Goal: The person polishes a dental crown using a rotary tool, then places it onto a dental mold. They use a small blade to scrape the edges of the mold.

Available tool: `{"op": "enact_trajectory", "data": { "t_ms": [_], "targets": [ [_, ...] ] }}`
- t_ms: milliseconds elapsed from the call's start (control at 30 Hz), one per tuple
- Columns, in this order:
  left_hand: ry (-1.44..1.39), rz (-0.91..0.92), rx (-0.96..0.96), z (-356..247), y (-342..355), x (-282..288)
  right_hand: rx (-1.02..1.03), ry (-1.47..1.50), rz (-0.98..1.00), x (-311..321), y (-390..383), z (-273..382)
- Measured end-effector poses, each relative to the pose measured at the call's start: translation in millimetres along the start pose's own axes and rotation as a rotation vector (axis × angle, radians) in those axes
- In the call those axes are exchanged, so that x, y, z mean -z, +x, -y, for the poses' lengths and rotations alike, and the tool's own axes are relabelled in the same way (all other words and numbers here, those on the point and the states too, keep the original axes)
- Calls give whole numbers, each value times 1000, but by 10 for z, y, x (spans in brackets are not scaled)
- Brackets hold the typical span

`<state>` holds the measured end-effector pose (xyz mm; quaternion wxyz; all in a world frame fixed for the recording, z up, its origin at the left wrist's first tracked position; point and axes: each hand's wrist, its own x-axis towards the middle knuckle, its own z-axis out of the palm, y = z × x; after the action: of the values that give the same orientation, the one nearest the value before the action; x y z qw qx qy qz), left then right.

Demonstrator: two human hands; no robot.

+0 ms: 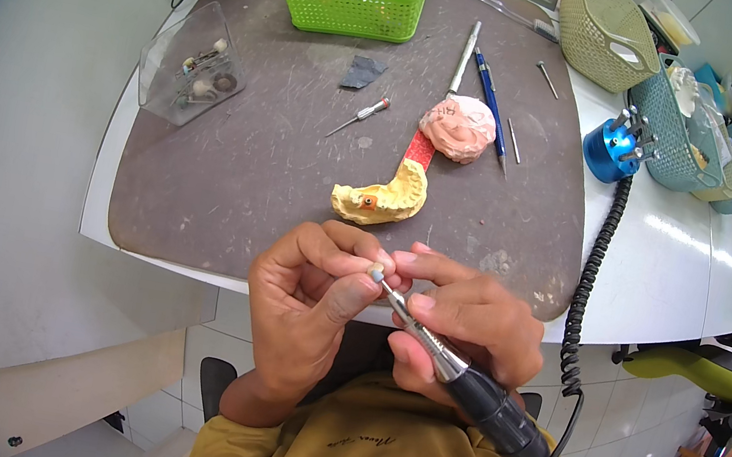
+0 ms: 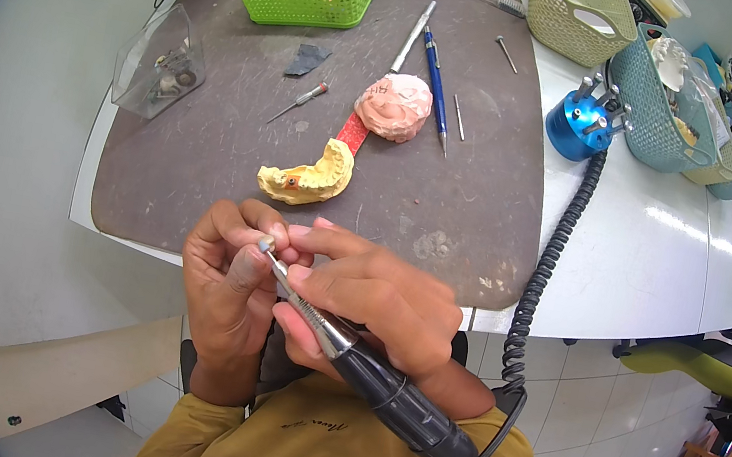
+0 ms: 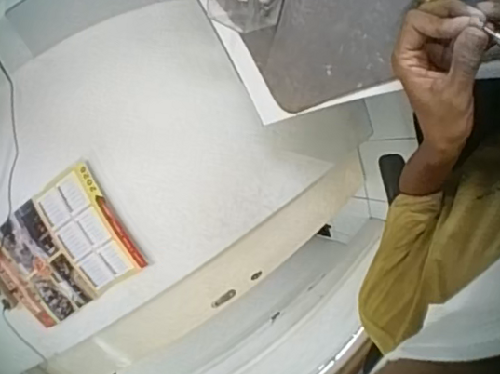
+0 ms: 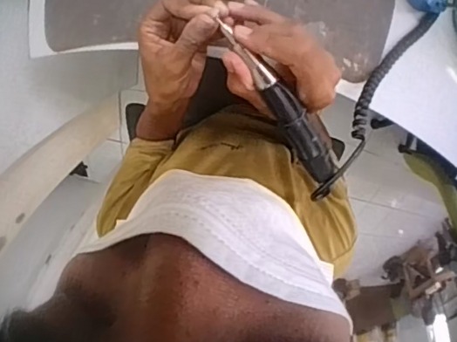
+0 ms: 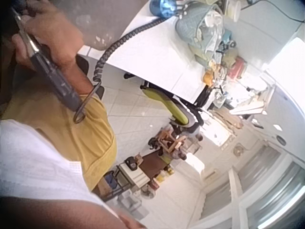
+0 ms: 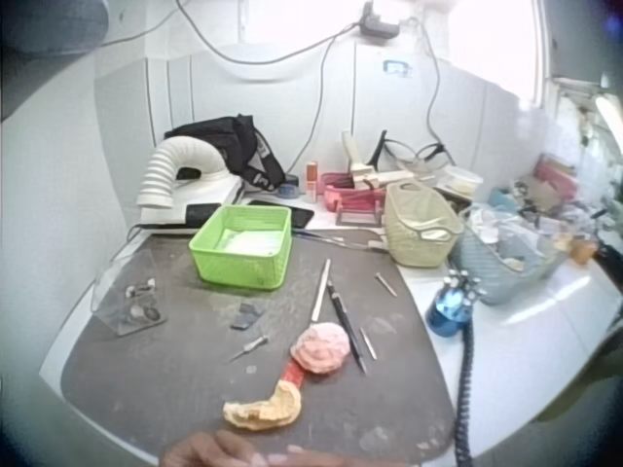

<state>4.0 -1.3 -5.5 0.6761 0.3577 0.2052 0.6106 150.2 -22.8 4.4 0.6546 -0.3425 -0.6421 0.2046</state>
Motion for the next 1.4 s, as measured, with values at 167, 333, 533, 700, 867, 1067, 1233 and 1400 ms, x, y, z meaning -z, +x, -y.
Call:
{"op": "enact_trajectory", "data": {
  "t_ms": [167,333,533,700,867,1067,1233,1400],
  "targets": [
    [-10,6,-3,-6,8,-23,12,-17,-44,-25,-28,-35],
    [-7,-1,-5,3,3,-11,-8,-31,-28,-19,-9,-7],
    [-11,-4,3,0,3,-21,24,-2,-24,-19,-17,-42],
    [-3,8,-3,-3,6,-15,4,-45,-46,-17,-19,-22],
    [25,-13,13,-15,0,-16,-3,-31,-55,-24,-20,-25],
    [42,-4,2,-15,9,-25,-15,-32,-35,-11,-5,-7],
    [44,3,3,-7,0,-4,-15,-31,-31,-16,-14,-18],
    [29,17,8,-11,7,-15,16,-21,-5,-6,-8,-23]
  ]
}}
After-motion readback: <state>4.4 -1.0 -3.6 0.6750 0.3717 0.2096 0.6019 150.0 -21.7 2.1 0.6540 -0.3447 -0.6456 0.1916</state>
